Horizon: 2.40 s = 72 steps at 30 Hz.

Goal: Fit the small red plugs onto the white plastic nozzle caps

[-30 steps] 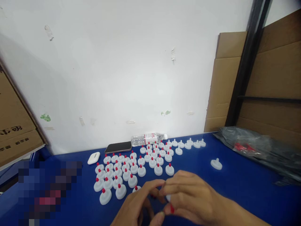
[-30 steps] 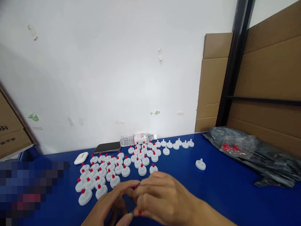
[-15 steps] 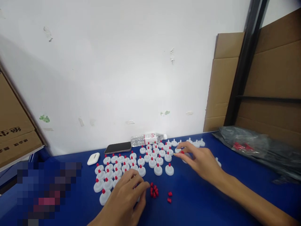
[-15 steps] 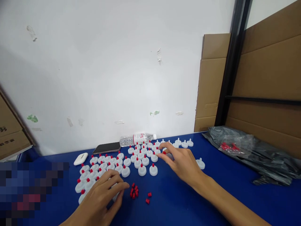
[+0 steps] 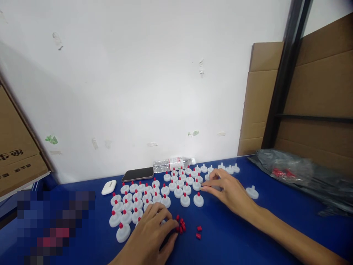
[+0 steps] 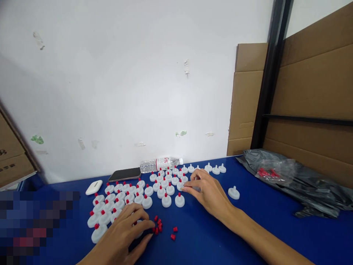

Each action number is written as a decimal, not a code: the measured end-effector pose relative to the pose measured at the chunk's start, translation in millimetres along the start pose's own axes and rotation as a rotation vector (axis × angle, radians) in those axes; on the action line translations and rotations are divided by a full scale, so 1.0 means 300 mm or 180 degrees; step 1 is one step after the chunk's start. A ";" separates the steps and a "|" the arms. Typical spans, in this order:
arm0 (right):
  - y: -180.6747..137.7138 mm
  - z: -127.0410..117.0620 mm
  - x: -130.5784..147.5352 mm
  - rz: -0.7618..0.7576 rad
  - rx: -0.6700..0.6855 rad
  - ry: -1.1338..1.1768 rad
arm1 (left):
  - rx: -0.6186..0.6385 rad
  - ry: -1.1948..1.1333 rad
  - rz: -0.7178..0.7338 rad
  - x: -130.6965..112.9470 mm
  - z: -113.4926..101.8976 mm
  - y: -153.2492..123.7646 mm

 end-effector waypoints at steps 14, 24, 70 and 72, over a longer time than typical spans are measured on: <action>0.003 0.041 -0.037 0.0283 0.0255 -0.0065 | 0.0040 -0.0304 -0.0080 0.015 0.016 -0.007; -0.032 0.106 -0.087 0.0366 0.0360 -0.0499 | -0.0517 -0.0418 -0.0174 -0.010 -0.083 0.003; -0.116 -0.058 0.425 -0.1607 -0.0154 0.0787 | -0.1018 -0.2053 -0.0921 0.094 -0.066 -0.029; -0.115 -0.062 0.428 -0.1616 -0.0137 0.0767 | -0.1031 -0.2008 -0.0817 0.083 -0.071 -0.025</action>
Point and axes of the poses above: each hand's wrist, its own y-axis towards the middle knuckle, its own z-axis out of the palm, x = y × z, the point moved 10 cm from there along y, towards the middle knuckle, and after that the axes turned 9 degrees about -y, right-handed, at the moved point
